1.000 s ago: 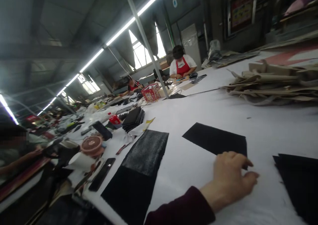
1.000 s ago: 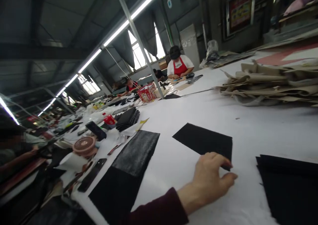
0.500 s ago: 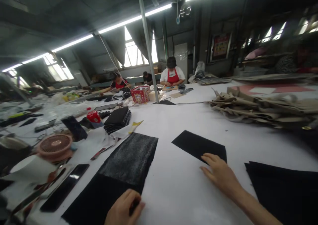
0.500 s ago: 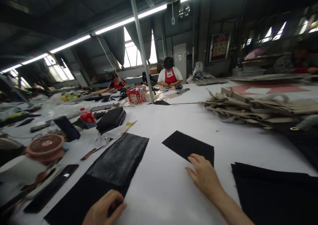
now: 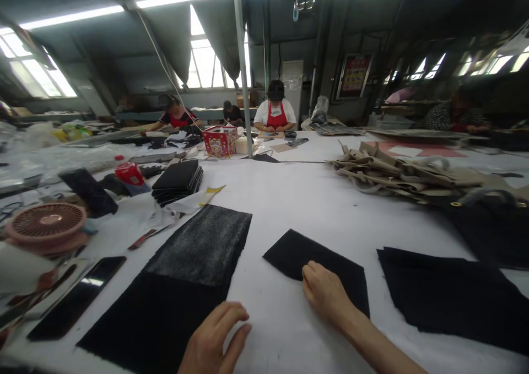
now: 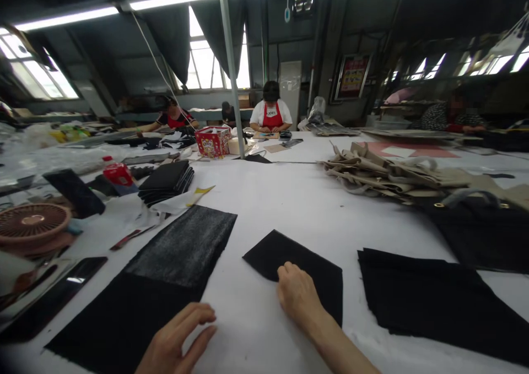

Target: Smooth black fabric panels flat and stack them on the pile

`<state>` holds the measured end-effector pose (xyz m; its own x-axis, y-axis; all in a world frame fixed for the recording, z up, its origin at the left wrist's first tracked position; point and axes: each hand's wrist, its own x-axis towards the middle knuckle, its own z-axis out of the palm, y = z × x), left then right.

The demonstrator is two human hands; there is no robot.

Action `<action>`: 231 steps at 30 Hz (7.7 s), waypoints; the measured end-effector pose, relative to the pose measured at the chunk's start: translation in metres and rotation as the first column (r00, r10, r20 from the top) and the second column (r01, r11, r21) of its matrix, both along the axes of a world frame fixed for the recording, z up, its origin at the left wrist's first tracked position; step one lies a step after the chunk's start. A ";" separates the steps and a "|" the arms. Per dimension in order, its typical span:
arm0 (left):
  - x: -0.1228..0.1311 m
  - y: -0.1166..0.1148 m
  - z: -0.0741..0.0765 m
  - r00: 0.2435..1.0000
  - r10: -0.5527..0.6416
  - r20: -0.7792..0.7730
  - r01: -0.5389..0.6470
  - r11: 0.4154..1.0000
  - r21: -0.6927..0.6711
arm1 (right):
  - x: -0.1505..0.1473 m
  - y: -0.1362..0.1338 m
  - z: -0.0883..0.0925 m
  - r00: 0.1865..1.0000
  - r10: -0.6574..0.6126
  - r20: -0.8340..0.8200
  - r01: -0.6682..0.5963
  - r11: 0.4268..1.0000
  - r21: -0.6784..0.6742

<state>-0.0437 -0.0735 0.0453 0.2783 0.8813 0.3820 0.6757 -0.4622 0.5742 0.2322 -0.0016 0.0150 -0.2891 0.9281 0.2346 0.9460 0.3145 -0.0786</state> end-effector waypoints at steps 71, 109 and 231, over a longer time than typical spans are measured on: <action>0.043 0.025 -0.042 0.915 -0.211 -0.342 0.215 0.976 -0.029 | -0.058 -0.058 -0.026 0.909 0.335 -0.250 -0.202 0.876 0.438; 0.041 0.030 -0.030 0.810 -0.232 -0.539 0.296 0.955 0.034 | -0.041 -0.076 -0.033 0.917 0.157 -0.366 -0.053 0.959 0.278; 0.106 0.004 -0.018 0.550 -0.464 -0.694 0.586 0.807 -0.075 | 0.029 -0.152 -0.030 0.970 0.084 -0.230 -0.035 0.978 0.208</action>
<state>0.0626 -0.0696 0.0271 0.8967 0.4423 0.0143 0.4426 -0.8964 -0.0236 0.2611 -0.1537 -0.0147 -0.2563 0.8376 0.4824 0.8870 0.4022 -0.2271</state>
